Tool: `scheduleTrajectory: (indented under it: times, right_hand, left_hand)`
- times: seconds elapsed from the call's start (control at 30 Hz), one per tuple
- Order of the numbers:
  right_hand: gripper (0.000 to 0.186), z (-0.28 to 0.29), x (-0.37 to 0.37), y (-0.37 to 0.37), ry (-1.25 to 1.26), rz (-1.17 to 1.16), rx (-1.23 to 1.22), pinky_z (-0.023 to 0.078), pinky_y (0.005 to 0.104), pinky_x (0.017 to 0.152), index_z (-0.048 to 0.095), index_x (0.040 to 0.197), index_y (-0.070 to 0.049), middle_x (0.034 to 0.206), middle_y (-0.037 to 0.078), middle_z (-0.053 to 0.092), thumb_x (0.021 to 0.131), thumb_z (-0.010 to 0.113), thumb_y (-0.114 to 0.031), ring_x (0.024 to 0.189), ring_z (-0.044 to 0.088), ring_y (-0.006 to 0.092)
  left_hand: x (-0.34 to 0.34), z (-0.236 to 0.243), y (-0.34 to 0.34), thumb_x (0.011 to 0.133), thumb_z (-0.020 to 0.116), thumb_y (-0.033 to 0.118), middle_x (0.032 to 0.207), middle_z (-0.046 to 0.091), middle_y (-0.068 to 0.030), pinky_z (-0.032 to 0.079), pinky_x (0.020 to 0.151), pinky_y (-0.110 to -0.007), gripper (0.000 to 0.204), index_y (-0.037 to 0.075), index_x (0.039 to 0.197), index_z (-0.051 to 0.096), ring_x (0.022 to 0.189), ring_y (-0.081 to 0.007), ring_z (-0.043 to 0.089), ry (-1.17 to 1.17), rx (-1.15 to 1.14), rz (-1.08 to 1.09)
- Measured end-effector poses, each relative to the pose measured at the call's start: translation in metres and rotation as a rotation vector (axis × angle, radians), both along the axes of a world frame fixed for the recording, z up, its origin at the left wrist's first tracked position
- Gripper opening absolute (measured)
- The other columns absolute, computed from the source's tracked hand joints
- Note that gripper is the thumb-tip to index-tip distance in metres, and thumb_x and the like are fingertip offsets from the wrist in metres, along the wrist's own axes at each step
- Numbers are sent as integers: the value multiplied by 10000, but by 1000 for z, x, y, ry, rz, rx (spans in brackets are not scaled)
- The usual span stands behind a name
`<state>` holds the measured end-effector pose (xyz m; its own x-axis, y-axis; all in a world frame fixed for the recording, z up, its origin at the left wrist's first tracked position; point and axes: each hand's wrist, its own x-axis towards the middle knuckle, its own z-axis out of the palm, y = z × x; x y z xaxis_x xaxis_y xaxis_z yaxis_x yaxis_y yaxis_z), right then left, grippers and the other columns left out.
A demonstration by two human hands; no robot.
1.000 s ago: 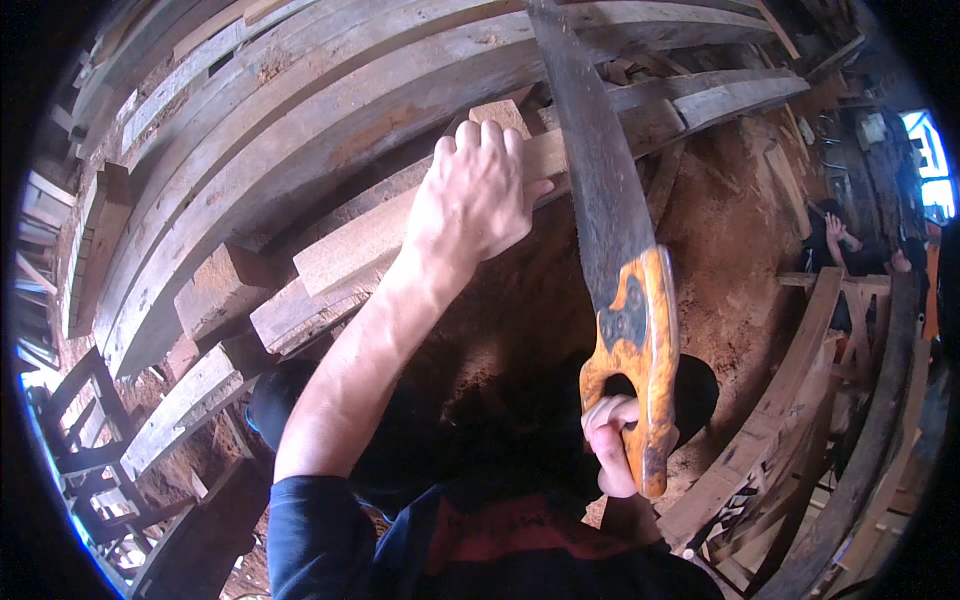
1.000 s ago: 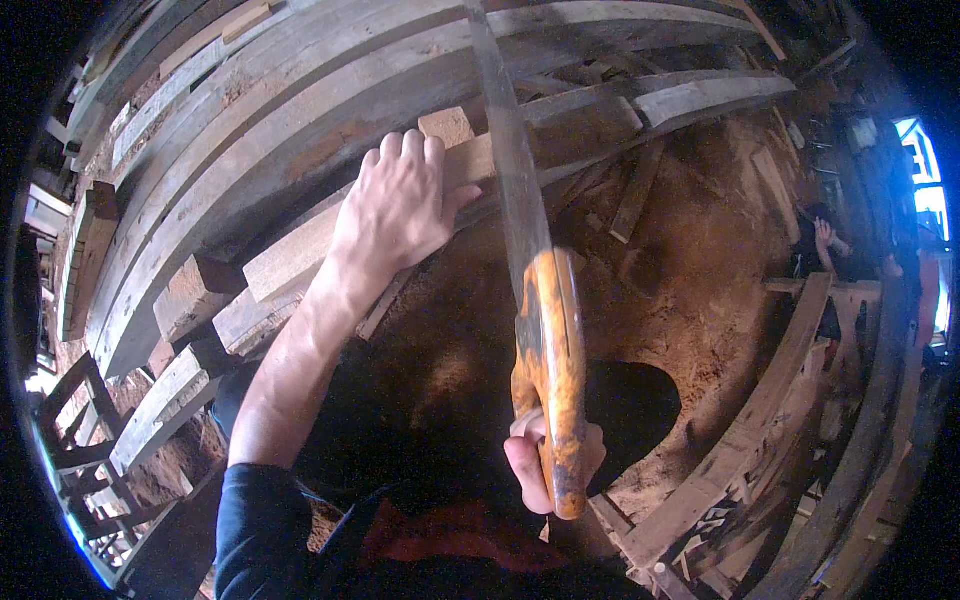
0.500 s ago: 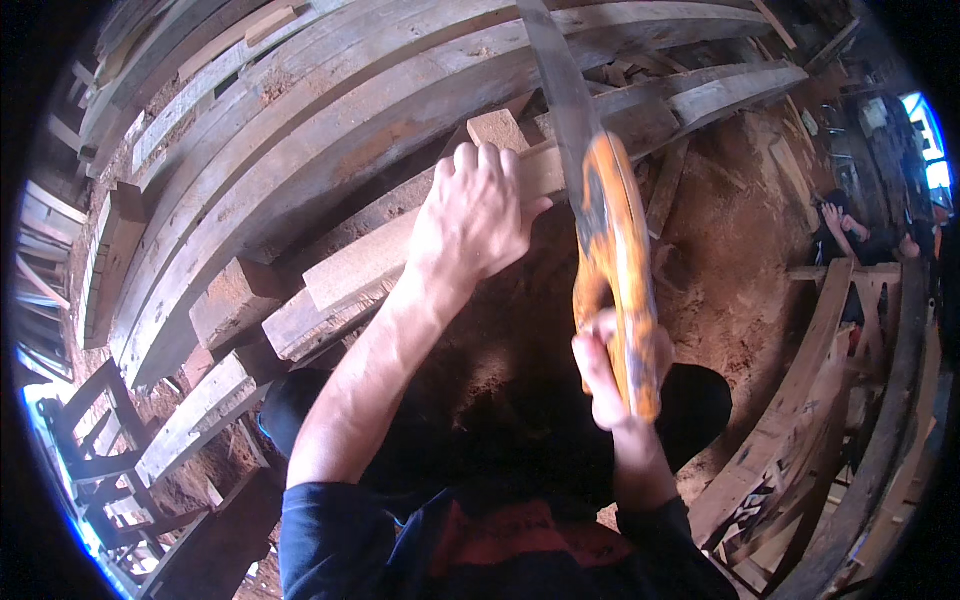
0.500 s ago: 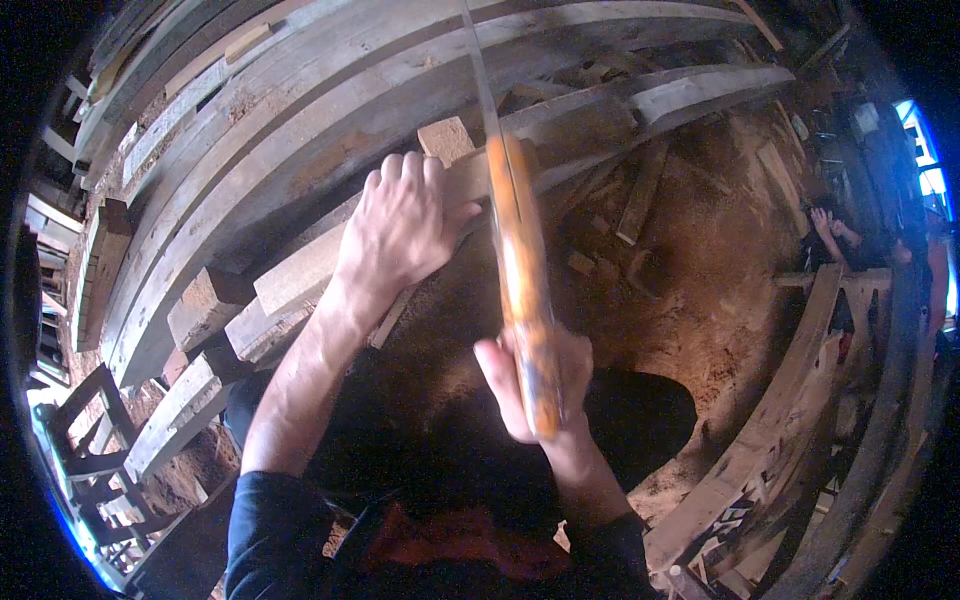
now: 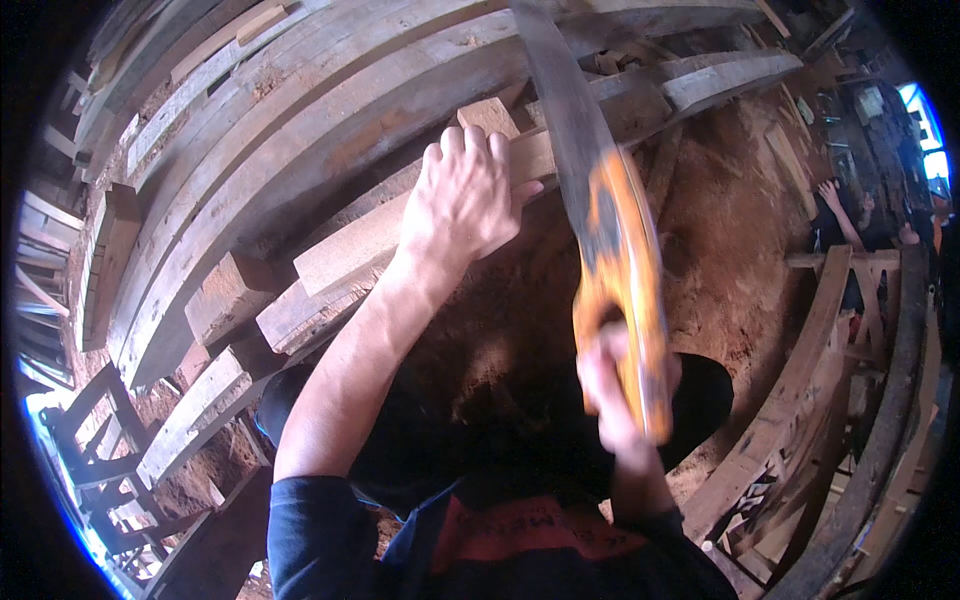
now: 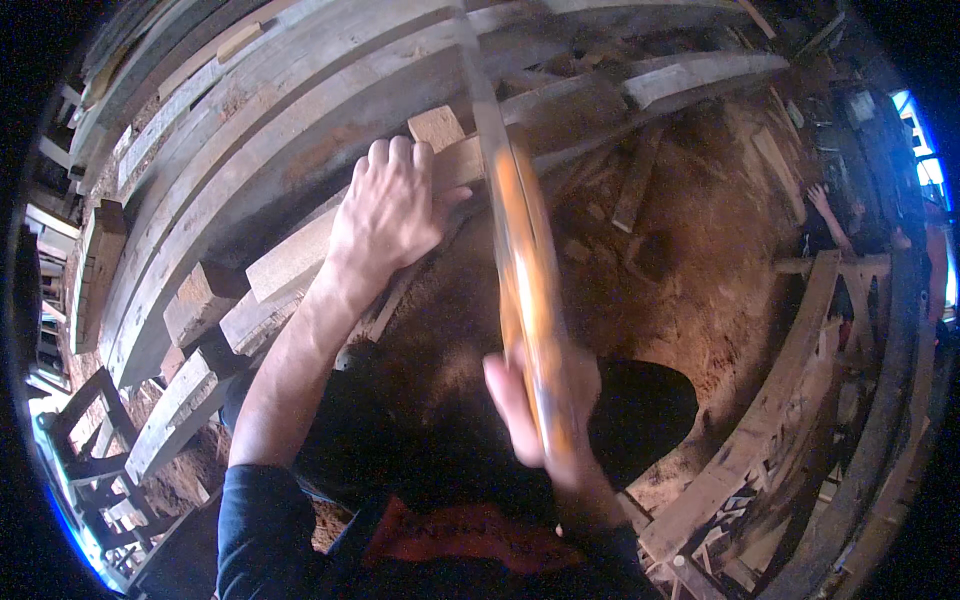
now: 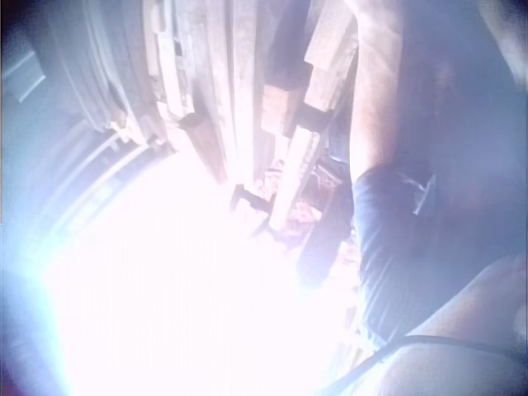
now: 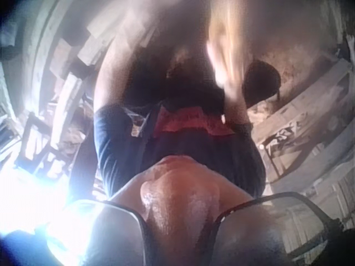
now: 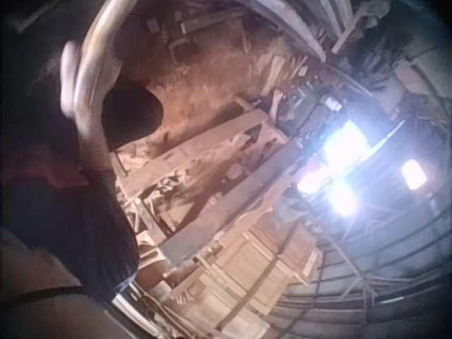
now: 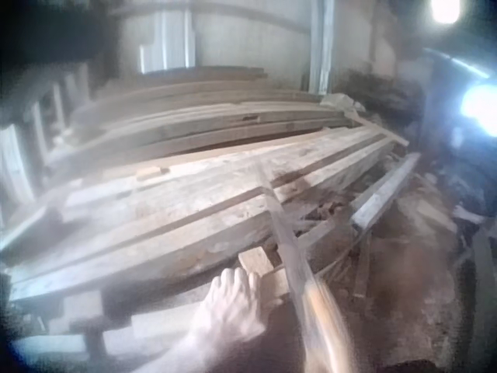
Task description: The person uses a hand saw to cut a small wooden block resting on a larger plank. They hold the block steady with one hand and saw with the other, producing sawdust as the cut progresses.
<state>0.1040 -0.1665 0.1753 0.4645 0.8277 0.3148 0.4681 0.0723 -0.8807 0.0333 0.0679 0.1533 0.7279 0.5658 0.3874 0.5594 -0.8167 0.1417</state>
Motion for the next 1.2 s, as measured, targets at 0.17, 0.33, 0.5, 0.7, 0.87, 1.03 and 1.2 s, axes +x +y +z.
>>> scheduleTrajectory:
  times: [0.17,0.33,0.5,0.7,0.87,1.03,1.2]
  right_hand:
    - [136,6,-21,-35,40,42,-3,437,235,560,561,979,-42,700,15,563,872,643,-54,601,527,99]
    - [66,7,2,29,37,-7,-18,399,232,477,589,847,-47,676,15,569,865,652,-55,510,501,75]
    - [77,5,-31,-41,307,-72,72,386,221,465,584,868,-58,648,-1,556,870,660,-73,485,479,72]
    - [95,2,9,36,-98,8,2,387,227,478,571,846,-68,666,13,555,907,638,-98,526,496,73]
    - [125,-5,-11,-39,167,51,43,409,217,504,547,894,-42,685,18,549,880,657,-99,522,489,83]
    - [67,3,12,53,-54,29,74,399,214,510,536,879,-54,685,-1,534,899,589,-19,551,495,72]
    - [144,6,-25,-33,250,-57,47,434,287,509,560,786,-52,619,45,562,818,700,-61,533,552,152]
  left_hand:
    - [-1,-3,-7,903,543,479,916,583,-165,454,779,-396,519,-34,969,577,878,-286,557,12,1,2]
    - [-2,-7,-1,907,540,481,914,592,-162,457,788,-391,519,-32,969,582,885,-283,556,7,45,36]
    - [4,4,-2,894,562,472,913,596,-165,459,790,-390,508,-33,952,591,893,-281,559,6,-3,13]
    - [1,-1,-1,887,570,459,928,596,-175,463,793,-400,498,-32,966,599,904,-295,569,9,-38,27]
    - [4,5,0,903,571,470,976,582,-216,469,838,-435,546,-68,999,561,952,-349,574,25,-85,-6]
    - [3,3,-2,887,577,443,943,606,-185,471,797,-401,496,-43,983,600,923,-302,580,41,-52,10]
    - [6,8,0,891,577,439,927,601,-180,471,797,-404,491,-44,976,594,916,-299,579,42,-62,-4]
